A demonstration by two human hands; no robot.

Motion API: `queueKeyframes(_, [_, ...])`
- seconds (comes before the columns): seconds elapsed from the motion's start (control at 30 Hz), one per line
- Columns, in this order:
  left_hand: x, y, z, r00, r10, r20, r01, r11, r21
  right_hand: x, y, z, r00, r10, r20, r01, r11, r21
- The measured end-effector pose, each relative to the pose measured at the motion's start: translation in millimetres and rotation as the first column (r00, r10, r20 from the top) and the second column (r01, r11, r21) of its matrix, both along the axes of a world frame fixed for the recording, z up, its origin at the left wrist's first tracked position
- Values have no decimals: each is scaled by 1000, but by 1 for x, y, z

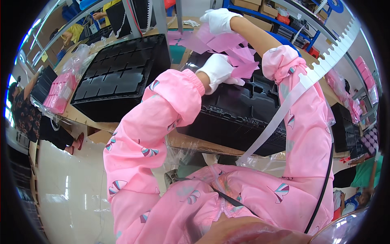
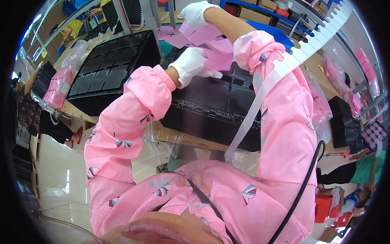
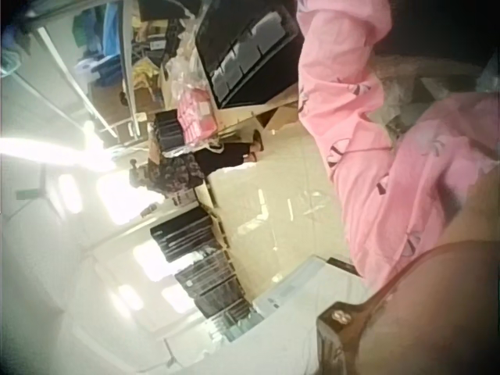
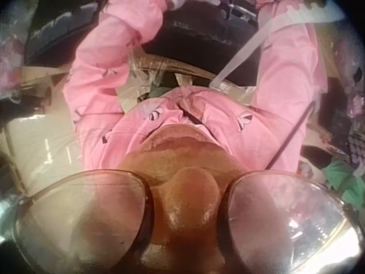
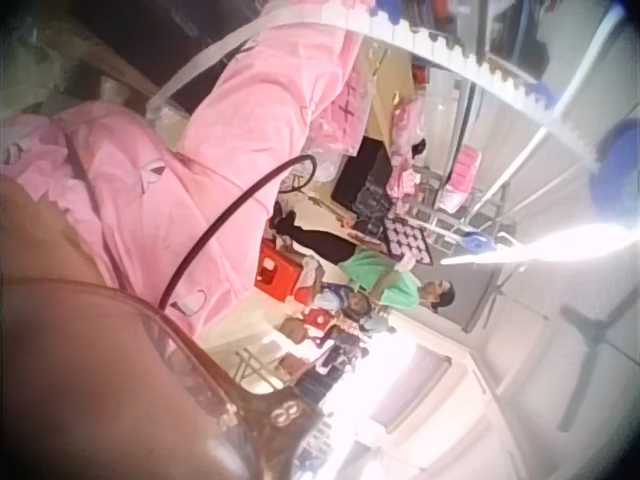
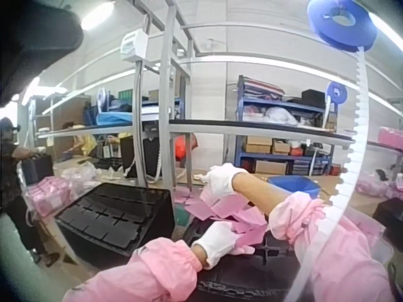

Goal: Applying adhesive markers and pink protective layers onto black plastic components.

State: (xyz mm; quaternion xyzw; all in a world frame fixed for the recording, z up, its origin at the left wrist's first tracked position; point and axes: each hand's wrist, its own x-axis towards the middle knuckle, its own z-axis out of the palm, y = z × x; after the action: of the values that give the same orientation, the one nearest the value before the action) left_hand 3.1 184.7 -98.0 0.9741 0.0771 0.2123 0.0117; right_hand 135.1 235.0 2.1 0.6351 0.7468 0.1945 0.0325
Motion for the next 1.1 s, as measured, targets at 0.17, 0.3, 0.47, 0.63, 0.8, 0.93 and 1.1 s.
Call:
queueKeyframes(0.17, [14, 16, -32, 954, -75, 289, 226, 814, -536, -28, 7, 9, 994, -103, -45, 95, 984, -153])
queueKeyframes(0.3, [13, 7, -29, 952, 17, 307, 270, 431, -861, -23, 17, 2, 973, -115, -198, 76, 978, -194])
queueKeyframes(0.47, [-12, -26, 26, 992, 71, 103, 100, 40, -994, 67, 73, -16, 977, 177, -121, -188, 979, -85])
queueKeyframes(0.63, [-28, -26, 30, 984, -40, 171, 174, 357, -918, 151, 4, -2, 918, 164, -362, -111, 980, 164])
queueKeyframes(0.8, [-33, -13, 32, 979, -191, 71, 201, 849, -488, 193, -114, -23, 703, 14, -711, 148, 975, 166])
queueKeyframes(0.93, [-38, -7, 30, 953, -273, 132, 303, 866, -398, 191, -183, -50, 526, 100, -845, 176, 959, 223])
queueKeyframes(1.1, [-36, -34, 52, 996, 34, 85, 75, 238, -968, 168, -266, -72, 418, 189, -888, 334, 878, 344])
